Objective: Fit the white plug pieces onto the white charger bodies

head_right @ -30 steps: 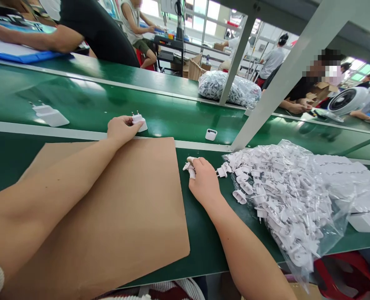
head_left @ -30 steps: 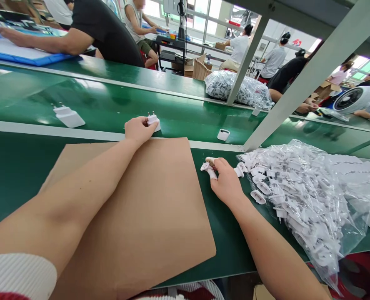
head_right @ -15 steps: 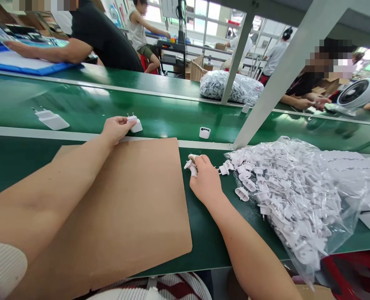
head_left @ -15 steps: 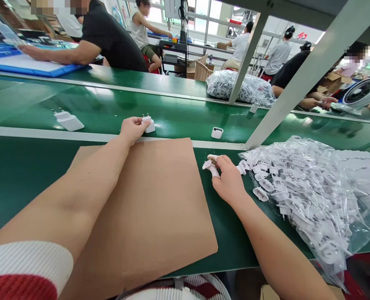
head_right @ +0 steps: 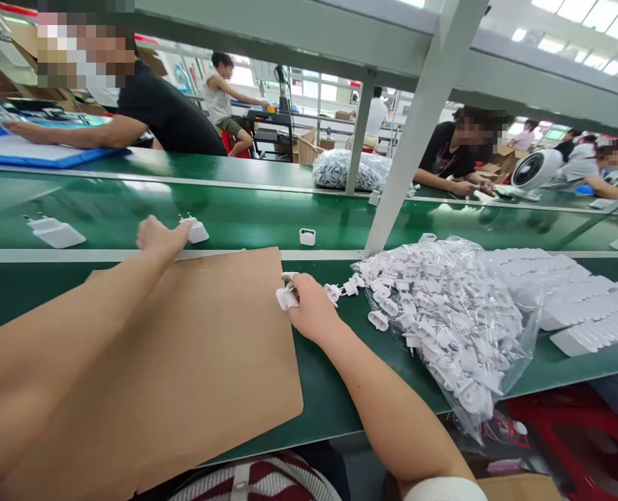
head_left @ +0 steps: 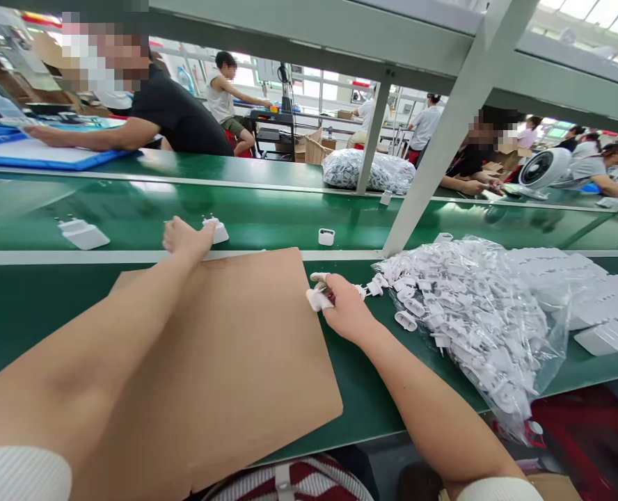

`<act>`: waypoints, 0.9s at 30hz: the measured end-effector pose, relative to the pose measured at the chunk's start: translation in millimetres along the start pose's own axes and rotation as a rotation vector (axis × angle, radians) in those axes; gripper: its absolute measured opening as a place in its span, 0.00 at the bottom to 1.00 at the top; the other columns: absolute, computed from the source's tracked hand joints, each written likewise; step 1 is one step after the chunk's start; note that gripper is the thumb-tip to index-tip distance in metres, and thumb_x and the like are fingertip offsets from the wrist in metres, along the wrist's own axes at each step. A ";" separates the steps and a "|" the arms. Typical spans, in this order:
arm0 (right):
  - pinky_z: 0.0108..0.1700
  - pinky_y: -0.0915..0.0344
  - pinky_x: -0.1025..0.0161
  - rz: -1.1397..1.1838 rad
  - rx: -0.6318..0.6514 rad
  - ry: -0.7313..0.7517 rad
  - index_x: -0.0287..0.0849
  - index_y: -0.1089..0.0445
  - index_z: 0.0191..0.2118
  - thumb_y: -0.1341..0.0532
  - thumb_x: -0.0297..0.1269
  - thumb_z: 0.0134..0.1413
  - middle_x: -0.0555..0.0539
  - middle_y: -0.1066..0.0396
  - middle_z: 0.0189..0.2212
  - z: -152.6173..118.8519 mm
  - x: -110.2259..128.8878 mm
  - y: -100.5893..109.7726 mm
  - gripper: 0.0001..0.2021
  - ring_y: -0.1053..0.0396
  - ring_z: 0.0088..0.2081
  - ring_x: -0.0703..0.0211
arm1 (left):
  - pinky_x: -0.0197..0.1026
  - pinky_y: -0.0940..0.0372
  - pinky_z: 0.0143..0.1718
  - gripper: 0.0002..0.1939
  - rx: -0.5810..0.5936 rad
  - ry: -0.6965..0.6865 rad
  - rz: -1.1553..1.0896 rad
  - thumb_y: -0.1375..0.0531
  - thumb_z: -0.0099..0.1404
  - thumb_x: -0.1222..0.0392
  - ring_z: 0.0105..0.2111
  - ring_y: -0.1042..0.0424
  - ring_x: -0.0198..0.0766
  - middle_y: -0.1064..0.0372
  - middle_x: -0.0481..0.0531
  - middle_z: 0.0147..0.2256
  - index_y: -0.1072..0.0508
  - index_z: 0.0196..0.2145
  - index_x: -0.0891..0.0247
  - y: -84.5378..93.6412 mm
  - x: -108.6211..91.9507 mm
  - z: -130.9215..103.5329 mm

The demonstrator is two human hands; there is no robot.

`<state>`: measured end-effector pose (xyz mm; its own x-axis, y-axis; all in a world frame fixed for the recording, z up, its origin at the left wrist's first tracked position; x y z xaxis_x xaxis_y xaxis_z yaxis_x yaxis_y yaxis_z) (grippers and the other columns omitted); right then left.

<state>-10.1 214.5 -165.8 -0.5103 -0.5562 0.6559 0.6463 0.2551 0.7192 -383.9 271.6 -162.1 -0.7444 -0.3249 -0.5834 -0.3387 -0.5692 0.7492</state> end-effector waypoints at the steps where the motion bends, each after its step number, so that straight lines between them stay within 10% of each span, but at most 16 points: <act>1: 0.50 0.30 0.58 0.001 0.060 0.032 0.42 0.32 0.58 0.43 0.19 0.54 0.44 0.27 0.49 -2.5 4.5 -3.6 0.26 0.28 0.47 0.54 | 0.76 0.56 0.64 0.34 -0.085 0.021 -0.003 0.50 0.75 0.44 0.66 0.53 0.70 0.43 0.69 0.63 0.48 0.66 0.73 3.5 -6.7 -4.1; 4: 0.51 0.31 0.56 -0.117 0.235 0.167 0.41 0.31 0.58 0.41 0.17 0.53 0.42 0.25 0.52 -11.8 19.9 -17.6 0.26 0.29 0.51 0.50 | 0.64 0.59 0.70 0.32 -0.172 -0.062 -0.043 0.47 0.73 0.52 0.69 0.55 0.61 0.52 0.67 0.70 0.47 0.68 0.72 -5.6 -41.7 -13.5; 9: 0.45 0.32 0.58 -0.227 0.269 0.141 0.41 0.26 0.49 0.40 0.17 0.53 0.42 0.24 0.46 -16.3 21.8 -27.0 0.20 0.29 0.46 0.50 | 0.45 0.44 0.67 0.33 0.229 -0.343 -0.165 0.35 0.63 0.54 0.64 0.37 0.51 0.34 0.58 0.64 0.32 0.64 0.64 -85.5 -117.4 -23.9; 15: 0.44 0.29 0.61 0.628 0.059 -0.279 0.45 0.21 0.46 0.30 0.32 0.49 0.49 0.22 0.39 -1.1 -11.7 -12.1 0.15 0.27 0.38 0.58 | 0.47 0.31 0.52 0.29 0.442 -0.271 -0.224 0.32 0.56 0.54 0.46 0.24 0.51 0.21 0.59 0.48 0.24 0.55 0.66 -148.7 -154.6 -32.6; 22: 0.45 0.26 0.60 1.164 0.119 -0.517 0.43 0.18 0.38 0.21 0.37 0.31 0.47 0.19 0.37 3.2 -10.5 -10.4 0.21 0.23 0.39 0.57 | 0.47 0.31 0.51 0.27 0.528 -0.379 -0.239 0.31 0.53 0.42 0.45 0.25 0.49 0.23 0.52 0.45 0.20 0.48 0.54 -74.1 -111.6 -64.0; 27: 0.31 0.34 0.68 1.055 0.150 -0.510 0.45 0.18 0.39 0.24 0.34 0.36 0.50 0.21 0.33 -0.6 -3.8 -16.2 0.18 0.31 0.29 0.66 | 0.49 0.27 0.42 0.27 0.983 -0.310 -0.275 0.31 0.52 0.35 0.40 0.23 0.51 0.21 0.52 0.40 0.21 0.47 0.47 -9.1 -56.1 -124.7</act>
<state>-18.4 212.1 -180.1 0.0465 0.3572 0.9329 0.8279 0.5088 -0.2360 -267.3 200.8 -175.3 -0.6387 0.0071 -0.7694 -0.7300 0.3105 0.6088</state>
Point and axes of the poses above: each hand's wrist, its own z-axis towards the middle knuckle, its own y-axis out of the back of the hand, x = y × z, the point moved 5 cm from there along z, towards the middle knuckle
